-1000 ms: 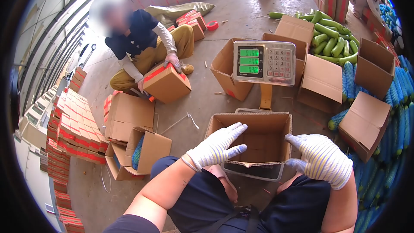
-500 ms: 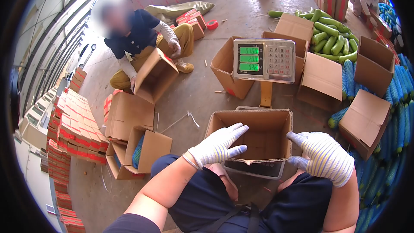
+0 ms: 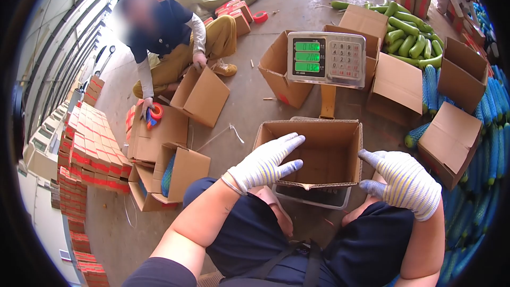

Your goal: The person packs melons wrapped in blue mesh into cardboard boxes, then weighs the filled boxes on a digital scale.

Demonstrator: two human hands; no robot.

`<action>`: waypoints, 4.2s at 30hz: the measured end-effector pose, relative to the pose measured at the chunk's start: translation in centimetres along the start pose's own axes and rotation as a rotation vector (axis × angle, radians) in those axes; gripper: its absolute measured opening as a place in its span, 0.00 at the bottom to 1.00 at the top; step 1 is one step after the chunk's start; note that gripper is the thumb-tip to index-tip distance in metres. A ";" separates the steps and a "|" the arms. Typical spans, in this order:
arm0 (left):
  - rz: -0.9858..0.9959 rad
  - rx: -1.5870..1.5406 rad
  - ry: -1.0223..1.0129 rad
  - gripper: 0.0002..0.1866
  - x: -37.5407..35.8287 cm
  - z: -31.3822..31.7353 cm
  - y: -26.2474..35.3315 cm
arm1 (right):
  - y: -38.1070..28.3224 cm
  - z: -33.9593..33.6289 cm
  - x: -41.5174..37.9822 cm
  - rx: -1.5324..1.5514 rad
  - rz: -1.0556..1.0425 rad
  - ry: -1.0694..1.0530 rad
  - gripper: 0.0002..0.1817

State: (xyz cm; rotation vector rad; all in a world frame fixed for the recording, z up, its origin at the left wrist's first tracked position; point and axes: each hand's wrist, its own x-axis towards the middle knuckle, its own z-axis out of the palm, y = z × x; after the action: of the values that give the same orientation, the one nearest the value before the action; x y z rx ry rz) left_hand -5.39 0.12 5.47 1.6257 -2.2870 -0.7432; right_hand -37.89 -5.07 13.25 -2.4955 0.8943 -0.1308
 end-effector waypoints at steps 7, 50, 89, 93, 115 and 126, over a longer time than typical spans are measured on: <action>0.042 0.025 0.204 0.35 0.0 -0.8 0.7 | 0.0 0.1 -0.4 -0.010 0.055 -0.017 0.31; 0.059 -0.109 -0.062 0.51 -0.3 -1.2 2.3 | 0.4 0.1 -2.8 0.055 0.011 0.093 0.28; 0.036 -0.031 -0.001 0.40 -1.2 -0.4 1.0 | -0.3 0.1 -1.9 -0.048 0.094 -0.036 0.32; 0.071 -0.036 0.016 0.40 -1.1 -0.3 0.7 | -0.3 0.1 -1.8 -0.034 0.080 -0.025 0.33; 0.057 -0.094 0.056 0.39 -0.7 -1.2 1.4 | -0.7 -0.5 -1.9 -0.040 0.069 -0.035 0.32; 0.039 -0.102 0.039 0.38 -0.7 -1.0 1.4 | -0.5 -0.3 -2.3 -0.031 0.059 -0.034 0.32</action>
State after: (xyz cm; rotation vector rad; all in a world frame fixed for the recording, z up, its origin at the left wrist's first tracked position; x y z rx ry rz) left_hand -5.74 0.88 7.15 1.5330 -2.2094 -0.7984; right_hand -39.43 -3.43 13.93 -2.4893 0.9622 -0.0545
